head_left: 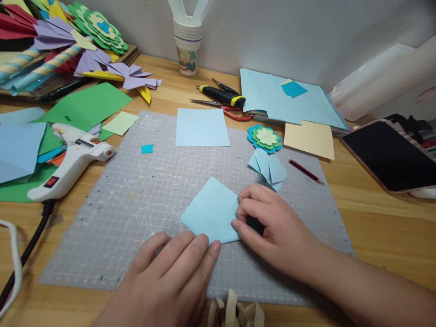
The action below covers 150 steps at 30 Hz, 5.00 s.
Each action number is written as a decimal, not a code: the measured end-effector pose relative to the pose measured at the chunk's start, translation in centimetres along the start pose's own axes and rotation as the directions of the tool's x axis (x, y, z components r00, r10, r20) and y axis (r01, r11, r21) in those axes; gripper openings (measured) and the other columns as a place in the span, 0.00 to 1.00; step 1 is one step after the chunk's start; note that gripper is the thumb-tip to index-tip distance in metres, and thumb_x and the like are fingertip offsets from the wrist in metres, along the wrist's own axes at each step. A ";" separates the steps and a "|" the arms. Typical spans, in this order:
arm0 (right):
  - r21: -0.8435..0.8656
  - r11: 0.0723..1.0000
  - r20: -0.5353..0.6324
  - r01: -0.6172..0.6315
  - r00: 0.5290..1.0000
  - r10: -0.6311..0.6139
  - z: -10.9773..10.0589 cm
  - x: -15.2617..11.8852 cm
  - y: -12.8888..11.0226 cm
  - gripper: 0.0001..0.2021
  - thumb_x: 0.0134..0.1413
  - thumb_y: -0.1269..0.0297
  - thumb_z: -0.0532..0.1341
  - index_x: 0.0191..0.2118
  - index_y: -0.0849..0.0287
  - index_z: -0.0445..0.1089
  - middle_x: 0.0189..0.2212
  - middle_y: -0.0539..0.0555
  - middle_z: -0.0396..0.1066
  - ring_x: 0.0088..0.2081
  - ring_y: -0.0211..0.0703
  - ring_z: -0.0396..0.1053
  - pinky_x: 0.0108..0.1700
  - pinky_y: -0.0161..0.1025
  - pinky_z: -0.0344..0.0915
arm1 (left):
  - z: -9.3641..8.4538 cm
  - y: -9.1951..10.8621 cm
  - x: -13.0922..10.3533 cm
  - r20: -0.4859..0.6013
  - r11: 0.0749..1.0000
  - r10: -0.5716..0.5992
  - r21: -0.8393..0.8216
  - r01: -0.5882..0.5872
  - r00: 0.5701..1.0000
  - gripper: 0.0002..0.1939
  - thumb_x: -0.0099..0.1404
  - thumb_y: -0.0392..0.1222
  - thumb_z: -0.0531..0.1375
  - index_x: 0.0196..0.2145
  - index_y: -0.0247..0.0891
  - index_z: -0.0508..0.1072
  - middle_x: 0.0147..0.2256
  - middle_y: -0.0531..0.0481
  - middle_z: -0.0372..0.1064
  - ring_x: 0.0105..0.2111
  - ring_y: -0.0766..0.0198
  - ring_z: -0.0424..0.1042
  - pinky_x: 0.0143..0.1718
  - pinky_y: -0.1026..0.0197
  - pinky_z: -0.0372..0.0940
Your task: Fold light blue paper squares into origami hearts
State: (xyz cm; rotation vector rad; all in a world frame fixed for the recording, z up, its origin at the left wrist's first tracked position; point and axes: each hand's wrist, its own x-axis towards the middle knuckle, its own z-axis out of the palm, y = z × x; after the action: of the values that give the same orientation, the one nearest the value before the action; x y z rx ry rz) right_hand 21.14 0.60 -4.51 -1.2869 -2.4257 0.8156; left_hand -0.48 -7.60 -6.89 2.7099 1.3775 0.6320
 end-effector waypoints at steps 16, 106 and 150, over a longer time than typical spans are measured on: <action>0.021 0.998 -0.022 -0.060 0.998 0.061 0.1 0.1 -0.4 0.09 0.55 0.75 0.57 0.26 0.58 0.59 0.32 0.52 0.62 0.36 0.45 0.61 0.38 0.45 0.58 | 0.1 0.1 0.1 -0.022 1.000 0.009 0.001 -0.009 1.000 0.15 0.69 0.41 0.51 0.46 0.43 0.75 0.42 0.55 0.77 0.44 0.62 0.68 0.47 0.55 0.53; -0.691 0.696 0.126 0.196 0.981 -0.151 -0.6 -5.5 -2.2 0.20 0.43 0.71 0.63 0.46 0.72 0.76 0.17 0.57 0.72 0.13 0.47 0.67 0.14 0.42 0.47 | -0.5 2.3 2.7 0.057 0.995 -0.005 0.103 -0.001 0.998 0.17 0.70 0.49 0.51 0.52 0.44 0.72 0.44 0.55 0.77 0.44 0.60 0.71 0.49 0.55 0.49; -0.258 0.844 -0.340 0.471 0.774 -0.535 -0.8 -2.4 0.0 0.08 0.59 0.75 0.54 0.40 0.58 0.68 0.35 0.53 0.71 0.36 0.42 0.66 0.40 0.42 0.57 | -2.1 1.4 2.6 -0.298 0.987 0.024 0.157 0.024 0.954 0.11 0.67 0.32 0.55 0.44 0.44 0.72 0.37 0.52 0.77 0.41 0.58 0.71 0.43 0.53 0.57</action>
State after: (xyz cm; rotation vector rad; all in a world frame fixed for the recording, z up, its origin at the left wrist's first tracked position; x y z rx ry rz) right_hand 22.85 -1.09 -3.81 -0.6795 -2.3428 0.1838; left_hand 1.18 -6.77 -3.82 2.8267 1.5517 1.0105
